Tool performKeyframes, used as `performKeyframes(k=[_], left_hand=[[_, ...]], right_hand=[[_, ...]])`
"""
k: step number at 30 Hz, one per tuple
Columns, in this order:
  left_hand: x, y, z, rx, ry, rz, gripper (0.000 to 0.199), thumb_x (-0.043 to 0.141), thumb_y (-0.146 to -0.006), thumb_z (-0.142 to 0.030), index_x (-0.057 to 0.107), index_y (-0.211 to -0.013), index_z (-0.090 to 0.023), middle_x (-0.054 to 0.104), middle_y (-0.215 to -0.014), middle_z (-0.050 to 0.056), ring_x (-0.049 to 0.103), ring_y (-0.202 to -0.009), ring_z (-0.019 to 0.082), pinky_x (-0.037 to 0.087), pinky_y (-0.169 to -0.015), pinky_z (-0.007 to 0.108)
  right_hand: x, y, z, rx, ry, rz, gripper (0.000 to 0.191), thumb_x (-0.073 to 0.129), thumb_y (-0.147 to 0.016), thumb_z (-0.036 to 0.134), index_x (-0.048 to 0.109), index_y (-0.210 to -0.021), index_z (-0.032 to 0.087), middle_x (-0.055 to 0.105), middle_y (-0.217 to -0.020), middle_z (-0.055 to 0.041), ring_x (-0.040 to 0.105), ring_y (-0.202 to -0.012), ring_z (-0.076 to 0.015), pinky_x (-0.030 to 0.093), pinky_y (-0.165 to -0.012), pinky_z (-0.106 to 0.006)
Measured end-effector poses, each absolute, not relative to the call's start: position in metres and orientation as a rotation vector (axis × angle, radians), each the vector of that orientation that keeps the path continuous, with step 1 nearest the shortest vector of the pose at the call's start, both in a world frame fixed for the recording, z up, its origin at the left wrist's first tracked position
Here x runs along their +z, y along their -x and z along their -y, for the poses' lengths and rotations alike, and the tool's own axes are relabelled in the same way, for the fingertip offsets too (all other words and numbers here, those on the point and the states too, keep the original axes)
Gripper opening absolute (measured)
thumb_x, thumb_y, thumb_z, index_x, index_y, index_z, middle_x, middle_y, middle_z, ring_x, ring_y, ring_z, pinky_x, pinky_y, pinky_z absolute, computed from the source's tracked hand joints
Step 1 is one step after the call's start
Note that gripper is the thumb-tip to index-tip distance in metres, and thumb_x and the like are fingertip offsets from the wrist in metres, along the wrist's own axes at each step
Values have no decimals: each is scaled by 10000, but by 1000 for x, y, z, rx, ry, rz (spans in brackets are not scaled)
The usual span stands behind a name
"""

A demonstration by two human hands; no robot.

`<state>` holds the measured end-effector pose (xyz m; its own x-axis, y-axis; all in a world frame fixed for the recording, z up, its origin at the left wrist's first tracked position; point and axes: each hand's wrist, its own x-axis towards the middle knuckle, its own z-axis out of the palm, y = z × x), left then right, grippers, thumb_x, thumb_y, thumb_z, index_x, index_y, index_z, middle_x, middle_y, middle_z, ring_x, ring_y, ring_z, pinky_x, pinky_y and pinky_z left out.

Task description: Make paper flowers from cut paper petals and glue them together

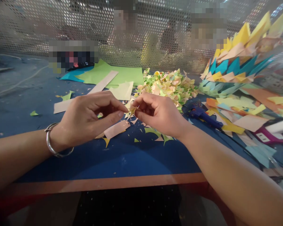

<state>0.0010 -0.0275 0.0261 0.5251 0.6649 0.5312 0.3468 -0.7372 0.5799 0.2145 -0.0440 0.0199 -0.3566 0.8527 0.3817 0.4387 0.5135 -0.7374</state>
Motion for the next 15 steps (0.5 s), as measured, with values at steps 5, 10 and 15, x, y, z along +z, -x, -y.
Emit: performKeyframes(k=[5, 10, 15], left_hand=[[27, -2, 28, 1034, -2394, -884, 146, 590, -842, -158, 730, -874, -185, 695, -768, 27, 558, -594, 107, 427, -526, 232], [27, -1, 29, 1006, -2427, -917, 155, 584, -849, -177, 731, -897, -194, 707, -793, 24, 556, -601, 112, 439, -551, 236], [25, 0, 29, 1049, -2430, -879, 147, 595, -843, -181, 731, -889, -209, 695, -775, 25, 558, -601, 118, 453, -567, 241]], right_hand=[[20, -214, 44, 669, 1049, 1987, 95, 718, -835, 171, 649, -900, 170, 592, -633, 36, 555, -523, -76, 388, -464, -217], [18, -215, 43, 663, 1042, 1990, 90, 709, -840, 172, 651, -909, 169, 590, -631, 37, 561, -527, -77, 394, -472, -216], [18, -216, 44, 663, 1055, 1992, 82, 701, -852, 202, 656, -915, 175, 607, -662, 26, 572, -544, -82, 406, -481, -219]])
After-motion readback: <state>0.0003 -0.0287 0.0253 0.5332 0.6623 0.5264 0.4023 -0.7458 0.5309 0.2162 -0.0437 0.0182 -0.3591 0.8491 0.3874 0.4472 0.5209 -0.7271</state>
